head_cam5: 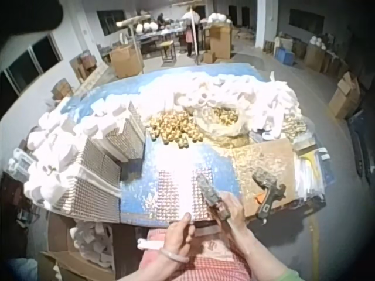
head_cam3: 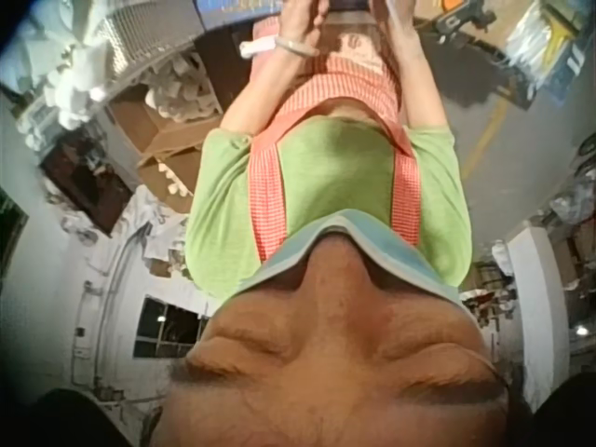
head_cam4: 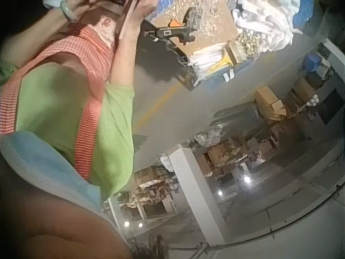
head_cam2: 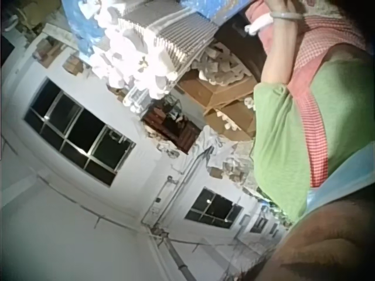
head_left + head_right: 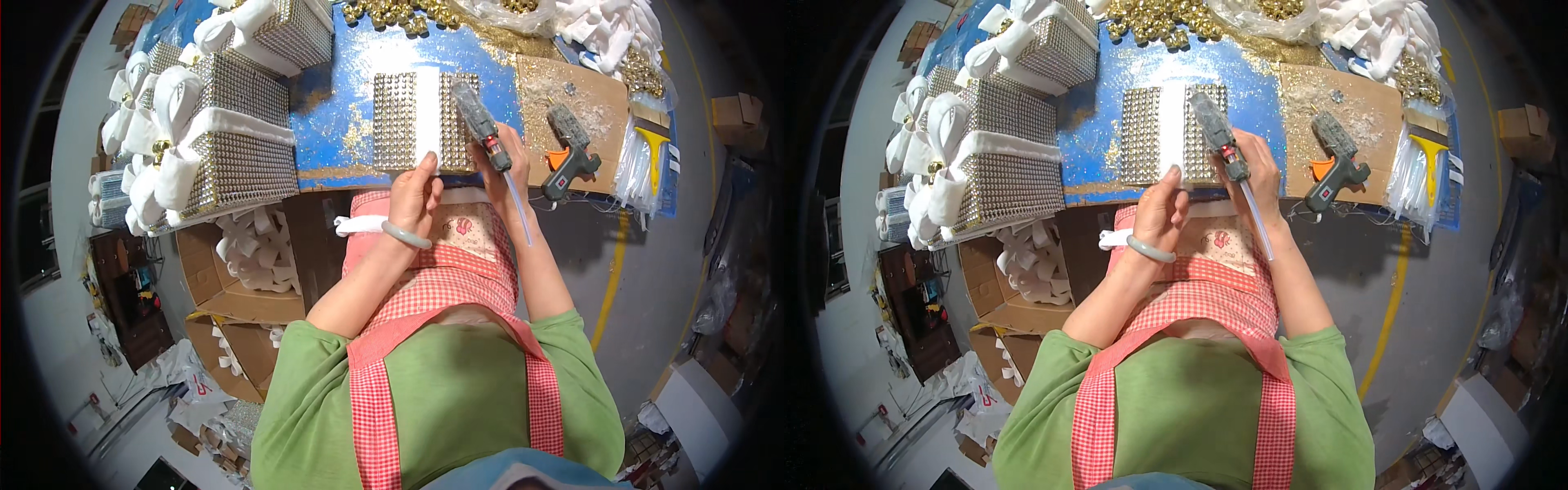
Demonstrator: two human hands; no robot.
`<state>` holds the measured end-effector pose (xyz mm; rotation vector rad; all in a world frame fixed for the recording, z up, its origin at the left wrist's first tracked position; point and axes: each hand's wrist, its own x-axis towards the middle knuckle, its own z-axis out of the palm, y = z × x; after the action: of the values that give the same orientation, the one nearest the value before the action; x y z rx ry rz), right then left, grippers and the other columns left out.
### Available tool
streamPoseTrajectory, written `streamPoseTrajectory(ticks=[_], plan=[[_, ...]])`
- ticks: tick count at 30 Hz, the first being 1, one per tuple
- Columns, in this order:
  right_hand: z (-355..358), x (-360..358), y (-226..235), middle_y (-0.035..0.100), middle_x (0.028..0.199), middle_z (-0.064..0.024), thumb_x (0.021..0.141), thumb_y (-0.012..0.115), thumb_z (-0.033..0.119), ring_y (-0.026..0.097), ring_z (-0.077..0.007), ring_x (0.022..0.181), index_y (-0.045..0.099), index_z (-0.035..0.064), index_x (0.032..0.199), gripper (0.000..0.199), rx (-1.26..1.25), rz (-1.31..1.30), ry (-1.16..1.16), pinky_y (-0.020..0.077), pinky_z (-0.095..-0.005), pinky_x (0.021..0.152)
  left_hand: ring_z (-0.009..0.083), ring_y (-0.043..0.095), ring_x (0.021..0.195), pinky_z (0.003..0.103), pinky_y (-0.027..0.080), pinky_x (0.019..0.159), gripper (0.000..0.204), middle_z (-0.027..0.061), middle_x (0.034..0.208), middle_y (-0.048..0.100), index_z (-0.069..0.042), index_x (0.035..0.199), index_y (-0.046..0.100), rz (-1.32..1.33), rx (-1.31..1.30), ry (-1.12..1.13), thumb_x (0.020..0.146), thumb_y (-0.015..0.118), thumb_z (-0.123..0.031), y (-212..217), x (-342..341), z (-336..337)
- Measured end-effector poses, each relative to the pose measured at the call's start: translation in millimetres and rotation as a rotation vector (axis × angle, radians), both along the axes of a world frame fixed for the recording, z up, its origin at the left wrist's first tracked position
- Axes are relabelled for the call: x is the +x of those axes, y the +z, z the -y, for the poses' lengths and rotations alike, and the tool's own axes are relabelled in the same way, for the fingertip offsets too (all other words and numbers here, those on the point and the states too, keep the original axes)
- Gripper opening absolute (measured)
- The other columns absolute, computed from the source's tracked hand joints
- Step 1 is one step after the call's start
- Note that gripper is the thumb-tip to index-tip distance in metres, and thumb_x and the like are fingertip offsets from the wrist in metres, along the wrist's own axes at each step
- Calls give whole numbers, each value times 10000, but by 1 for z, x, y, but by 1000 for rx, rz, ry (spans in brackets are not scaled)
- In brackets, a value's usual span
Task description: The recorder is assembling decorative gift boxes by gluing white ribbons and gold ornaments onto them using a hot glue gun.
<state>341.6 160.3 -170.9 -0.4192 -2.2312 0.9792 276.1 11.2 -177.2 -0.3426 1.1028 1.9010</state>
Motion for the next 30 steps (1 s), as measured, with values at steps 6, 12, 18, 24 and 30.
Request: streamPoseTrajectory(ticks=[6,12,18,24,30], plan=[[4,20,-24,620,992,-77,860,669,311,575,-151,869,553,18,1092,392,-627,-51,-96,453,-288,766,36,527,534,169,395,474,334,77,734,677,6,1121,625,-316,-177,-498,918,581,-255,51,5,26],[5,13,-24,618,862,-101,842,682,331,578,-184,770,543,30,1125,435,-442,23,-145,466,-323,678,292,494,1184,428,376,978,390,88,1275,554,-79,1263,538,-1984,-579,-438,937,474,-283,63,-84,-10],[15,5,-11,632,982,-143,854,652,144,621,-211,817,468,46,1291,484,-371,101,-159,495,-329,736,272,204,1391,537,115,1112,601,91,1474,307,-32,1396,327,-2163,-861,-843,945,368,-428,43,-86,-8],[16,0,-15,609,834,-108,856,652,141,562,-170,686,527,19,1183,371,-462,73,-167,456,-308,611,299,335,1330,530,207,1086,459,114,1363,459,-47,1270,507,-1956,-614,-841,882,527,-290,64,-38,52],[4,7,-12,617,1097,-71,896,627,212,549,-133,998,552,23,1171,342,-821,-74,-130,409,-266,896,360,399,1277,392,346,1045,628,212,1363,428,8,1338,411,-1403,-530,-218,765,650,-84,33,-49,66]])
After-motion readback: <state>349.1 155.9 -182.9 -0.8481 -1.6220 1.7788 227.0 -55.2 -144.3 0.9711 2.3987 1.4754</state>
